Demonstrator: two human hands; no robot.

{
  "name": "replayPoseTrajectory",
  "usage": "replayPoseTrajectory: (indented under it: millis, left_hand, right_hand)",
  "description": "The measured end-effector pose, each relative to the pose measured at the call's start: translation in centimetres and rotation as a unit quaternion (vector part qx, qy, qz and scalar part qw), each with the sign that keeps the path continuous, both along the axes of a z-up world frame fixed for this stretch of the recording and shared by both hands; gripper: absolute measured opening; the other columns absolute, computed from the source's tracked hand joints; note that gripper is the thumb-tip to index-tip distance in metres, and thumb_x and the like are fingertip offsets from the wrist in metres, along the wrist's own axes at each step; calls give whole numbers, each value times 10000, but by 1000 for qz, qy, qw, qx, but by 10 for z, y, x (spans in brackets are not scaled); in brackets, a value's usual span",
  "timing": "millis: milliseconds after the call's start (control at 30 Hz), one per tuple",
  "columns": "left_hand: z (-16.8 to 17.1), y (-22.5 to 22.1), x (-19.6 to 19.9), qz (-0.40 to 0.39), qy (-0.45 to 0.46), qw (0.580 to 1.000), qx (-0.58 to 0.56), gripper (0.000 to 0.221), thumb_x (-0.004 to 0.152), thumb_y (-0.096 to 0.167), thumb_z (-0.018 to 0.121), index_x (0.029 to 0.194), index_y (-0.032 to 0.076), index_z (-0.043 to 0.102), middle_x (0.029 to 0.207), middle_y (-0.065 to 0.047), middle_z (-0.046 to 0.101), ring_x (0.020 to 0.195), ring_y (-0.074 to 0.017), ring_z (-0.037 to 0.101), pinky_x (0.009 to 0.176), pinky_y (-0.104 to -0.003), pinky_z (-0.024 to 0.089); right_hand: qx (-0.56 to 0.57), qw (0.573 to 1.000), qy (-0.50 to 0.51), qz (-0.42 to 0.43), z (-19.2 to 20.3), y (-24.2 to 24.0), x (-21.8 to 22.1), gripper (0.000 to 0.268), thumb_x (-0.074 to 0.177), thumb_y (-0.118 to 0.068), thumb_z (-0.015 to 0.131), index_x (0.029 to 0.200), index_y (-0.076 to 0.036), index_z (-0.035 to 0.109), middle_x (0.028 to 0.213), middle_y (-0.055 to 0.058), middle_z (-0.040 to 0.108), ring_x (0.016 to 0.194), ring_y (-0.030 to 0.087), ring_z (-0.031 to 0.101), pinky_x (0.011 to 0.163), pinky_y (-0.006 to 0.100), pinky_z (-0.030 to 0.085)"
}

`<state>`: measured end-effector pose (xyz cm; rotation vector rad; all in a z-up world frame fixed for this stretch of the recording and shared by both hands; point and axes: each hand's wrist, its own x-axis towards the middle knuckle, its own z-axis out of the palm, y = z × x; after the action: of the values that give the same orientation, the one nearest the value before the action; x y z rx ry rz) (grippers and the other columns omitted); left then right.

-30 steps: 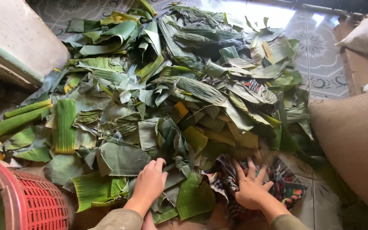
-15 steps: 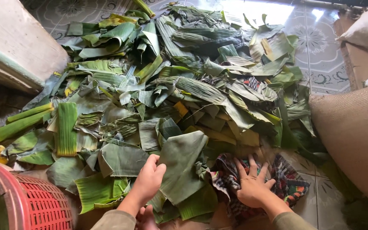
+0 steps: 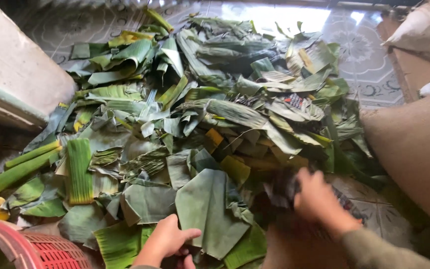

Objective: Arranging and cleaning banana leaves by wiping them with a cloth and stacking them.

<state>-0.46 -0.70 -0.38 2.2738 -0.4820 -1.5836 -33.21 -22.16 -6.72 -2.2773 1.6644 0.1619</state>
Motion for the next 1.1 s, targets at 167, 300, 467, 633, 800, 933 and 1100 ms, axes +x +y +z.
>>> replayPoseTrajectory:
  millis: [167,300,467,633,800,933,1100]
  left_hand:
    - [-21,-7,8,42,-60,996,44,378,803,241,891,857,-82,703,697,-139,720,412,-210,596,402,-305,492]
    - [-109,14,10,-37,-228,970,77,260,865,326,580,1012,174,732,1064,-102,759,991,-368,698,838,-460,558]
    - [-26,-14,10,14,-99,989,113,377,802,431,830,860,63,767,671,-46,724,422,-174,615,509,-285,488]
    - [-81,-10,15,-86,-190,971,115,222,864,93,589,1059,140,685,1061,-103,743,1016,-328,717,872,-438,574]
    - [-22,-19,8,-30,-108,985,130,381,836,467,802,879,90,762,690,-10,731,458,-147,637,561,-278,499]
    - [-35,-23,9,-25,-116,985,125,388,809,454,814,859,70,788,717,-43,758,432,-179,637,520,-286,486]
    - [-16,-21,4,2,-117,985,129,422,796,428,840,811,13,767,681,-73,734,450,-169,640,507,-279,507]
  right_hand:
    - [-178,956,-231,-24,88,38,130,461,762,-236,695,1209,-147,631,1034,146,673,743,354,666,636,442,546]
    - [-30,923,-227,310,16,148,176,549,667,-130,739,1200,-243,670,1067,134,568,793,403,573,591,479,518]
    - [-213,975,4,58,-15,55,217,186,781,-275,639,873,-121,686,892,191,595,640,355,569,433,458,459]
    - [-284,882,-83,368,40,110,188,664,785,-203,574,1437,-111,483,1200,257,508,828,369,519,554,404,429]
    - [-96,992,76,33,-5,3,148,342,865,-211,545,1185,-249,659,1167,203,544,831,428,643,604,528,586]
    - [-304,927,-118,187,86,82,170,427,773,-172,640,1170,-326,659,1031,47,648,652,342,514,386,455,425]
    - [-157,918,-64,359,63,82,107,360,714,-188,662,1057,-296,686,930,84,627,669,315,549,394,431,464]
